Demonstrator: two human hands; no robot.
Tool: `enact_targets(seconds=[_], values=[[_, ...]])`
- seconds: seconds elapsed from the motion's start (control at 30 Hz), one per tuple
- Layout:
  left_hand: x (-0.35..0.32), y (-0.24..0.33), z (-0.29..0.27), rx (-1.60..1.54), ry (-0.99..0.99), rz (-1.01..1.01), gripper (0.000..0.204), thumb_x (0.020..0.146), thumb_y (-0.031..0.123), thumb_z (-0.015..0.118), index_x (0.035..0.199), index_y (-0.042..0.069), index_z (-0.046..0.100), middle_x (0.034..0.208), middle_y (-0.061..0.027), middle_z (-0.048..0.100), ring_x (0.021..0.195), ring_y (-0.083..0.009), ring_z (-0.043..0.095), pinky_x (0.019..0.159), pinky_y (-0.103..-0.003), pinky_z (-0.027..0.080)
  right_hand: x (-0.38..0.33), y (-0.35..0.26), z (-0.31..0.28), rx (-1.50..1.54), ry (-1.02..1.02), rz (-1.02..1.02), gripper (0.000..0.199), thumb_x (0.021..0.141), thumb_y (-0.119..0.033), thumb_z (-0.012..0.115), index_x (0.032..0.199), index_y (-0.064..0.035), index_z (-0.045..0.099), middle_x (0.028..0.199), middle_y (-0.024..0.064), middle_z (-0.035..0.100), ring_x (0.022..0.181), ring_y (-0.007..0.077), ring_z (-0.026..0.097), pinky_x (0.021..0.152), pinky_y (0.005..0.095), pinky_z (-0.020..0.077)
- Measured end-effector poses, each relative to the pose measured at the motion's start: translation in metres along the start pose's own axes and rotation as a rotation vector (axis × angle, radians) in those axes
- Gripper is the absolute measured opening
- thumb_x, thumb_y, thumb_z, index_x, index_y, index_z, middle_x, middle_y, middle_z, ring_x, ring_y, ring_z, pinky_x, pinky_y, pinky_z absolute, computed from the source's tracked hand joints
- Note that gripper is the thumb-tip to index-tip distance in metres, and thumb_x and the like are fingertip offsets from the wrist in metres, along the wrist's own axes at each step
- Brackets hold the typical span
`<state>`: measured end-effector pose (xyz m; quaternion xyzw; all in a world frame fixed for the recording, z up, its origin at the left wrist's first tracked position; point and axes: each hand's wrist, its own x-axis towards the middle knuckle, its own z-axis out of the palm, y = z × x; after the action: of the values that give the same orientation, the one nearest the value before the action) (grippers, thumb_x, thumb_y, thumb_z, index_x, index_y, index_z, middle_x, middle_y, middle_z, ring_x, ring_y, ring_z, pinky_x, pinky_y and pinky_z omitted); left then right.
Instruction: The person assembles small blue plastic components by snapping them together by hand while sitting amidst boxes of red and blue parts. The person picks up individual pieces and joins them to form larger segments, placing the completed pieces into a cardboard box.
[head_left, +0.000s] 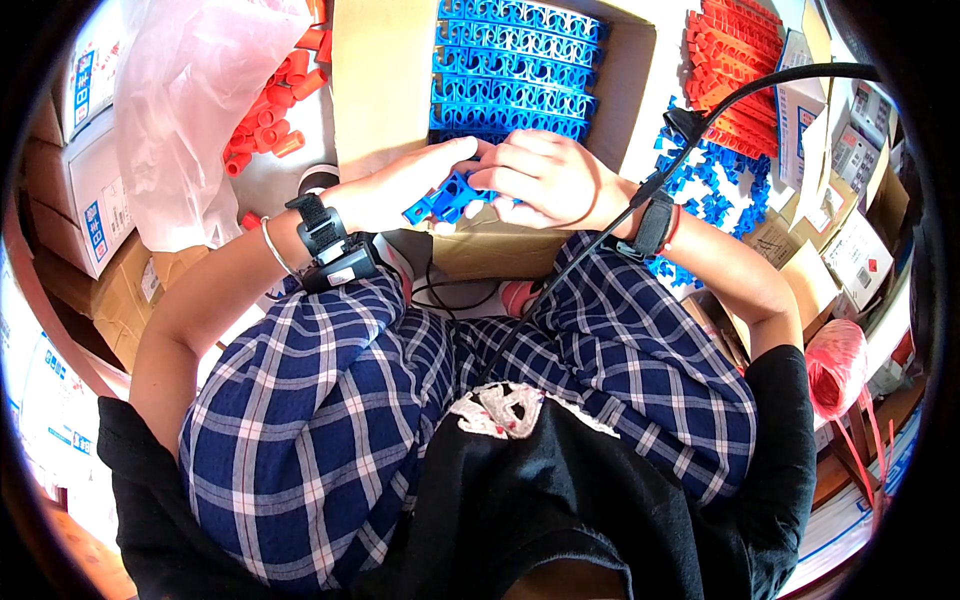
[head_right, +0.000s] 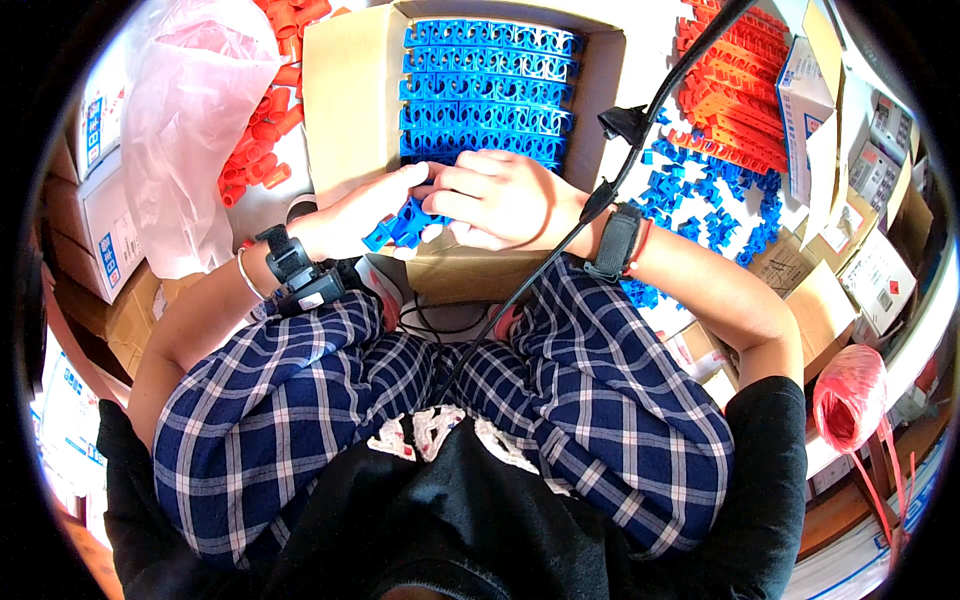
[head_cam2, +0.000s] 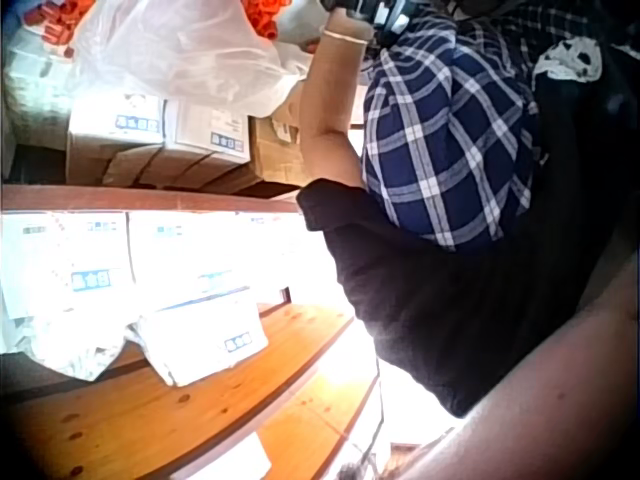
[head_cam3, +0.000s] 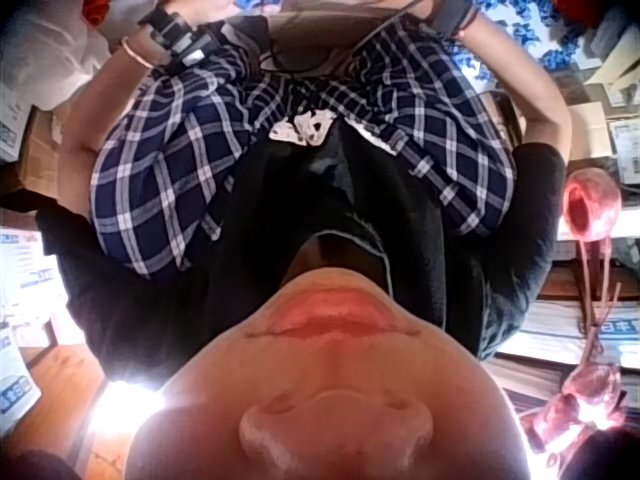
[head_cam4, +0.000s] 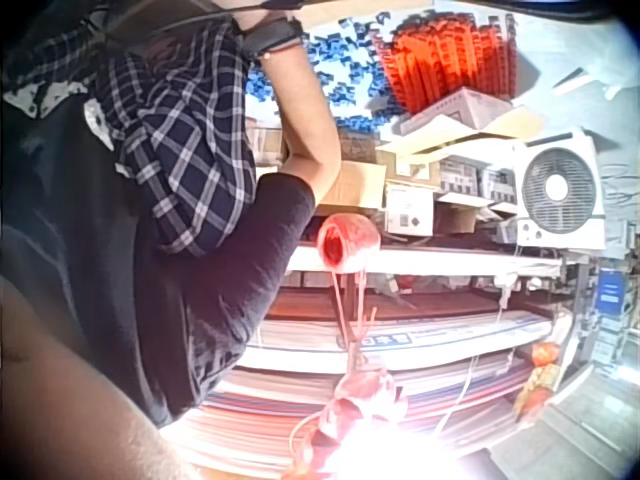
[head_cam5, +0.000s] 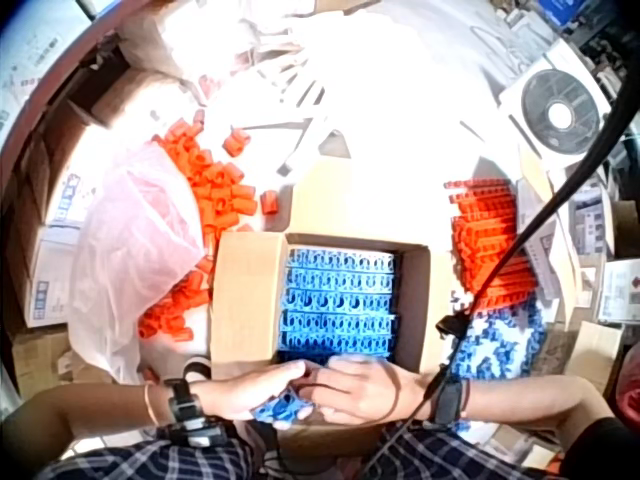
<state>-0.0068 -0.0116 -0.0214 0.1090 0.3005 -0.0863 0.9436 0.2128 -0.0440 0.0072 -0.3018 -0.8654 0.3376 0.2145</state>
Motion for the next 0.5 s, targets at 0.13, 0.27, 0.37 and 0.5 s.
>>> enact_targets(seconds=[0.13, 0.27, 0.37, 0.5], values=[[0.001, -0.002, -0.002, -0.013, 0.012, -0.036, 0.042, 0.101, 0.049, 0.031, 0.123, 0.017, 0.047, 0.088, 0.0000, 0.055, 0.070, -0.0087, 0.053, 0.051, -0.022, 0.039, 0.003, -0.005, 0.005, 0.038, 0.052, 0.091, 0.027, 0.074, -0.015, 0.063, 0.100, -0.0074, 0.058, 0.088, 0.0072, 0.057, 0.074, 0.0238, 0.057, 0.065, 0.0350, 0.0510], [-0.002, 0.004, 0.004, 0.017, -0.033, 0.007, 0.043, 0.101, 0.049, 0.031, 0.125, 0.017, 0.047, 0.087, 0.0008, 0.054, 0.068, -0.0074, 0.049, 0.051, -0.021, 0.039, 0.003, 0.000, -0.011, 0.140, 0.111, 0.139, 0.019, 0.079, -0.015, 0.061, 0.096, -0.0056, 0.060, 0.086, 0.0096, 0.058, 0.077, 0.0271, 0.061, 0.067, 0.0357, 0.0528], [-0.007, 0.012, 0.015, 0.054, -0.018, 0.006, 0.039, 0.102, 0.042, 0.034, 0.126, 0.016, 0.048, 0.092, -0.0001, 0.054, 0.068, -0.0063, 0.047, 0.052, -0.019, 0.039, 0.002, 0.008, -0.027, 0.097, 0.110, 0.181, 0.015, 0.082, -0.016, 0.061, 0.093, -0.0055, 0.061, 0.086, 0.0093, 0.060, 0.079, 0.0277, 0.062, 0.068, 0.0358, 0.0532], [-0.010, 0.018, 0.022, 0.166, 0.017, 0.030, 0.034, 0.101, 0.031, 0.037, 0.127, 0.012, 0.048, 0.099, -0.0024, 0.055, 0.073, -0.0051, 0.047, 0.053, -0.018, 0.039, -0.004, 0.024, -0.041, -0.217, 0.111, 0.414, 0.020, 0.080, -0.020, 0.067, 0.094, -0.0066, 0.061, 0.086, 0.0120, 0.061, 0.080, 0.0302, 0.063, 0.069, 0.0383, 0.0532]])
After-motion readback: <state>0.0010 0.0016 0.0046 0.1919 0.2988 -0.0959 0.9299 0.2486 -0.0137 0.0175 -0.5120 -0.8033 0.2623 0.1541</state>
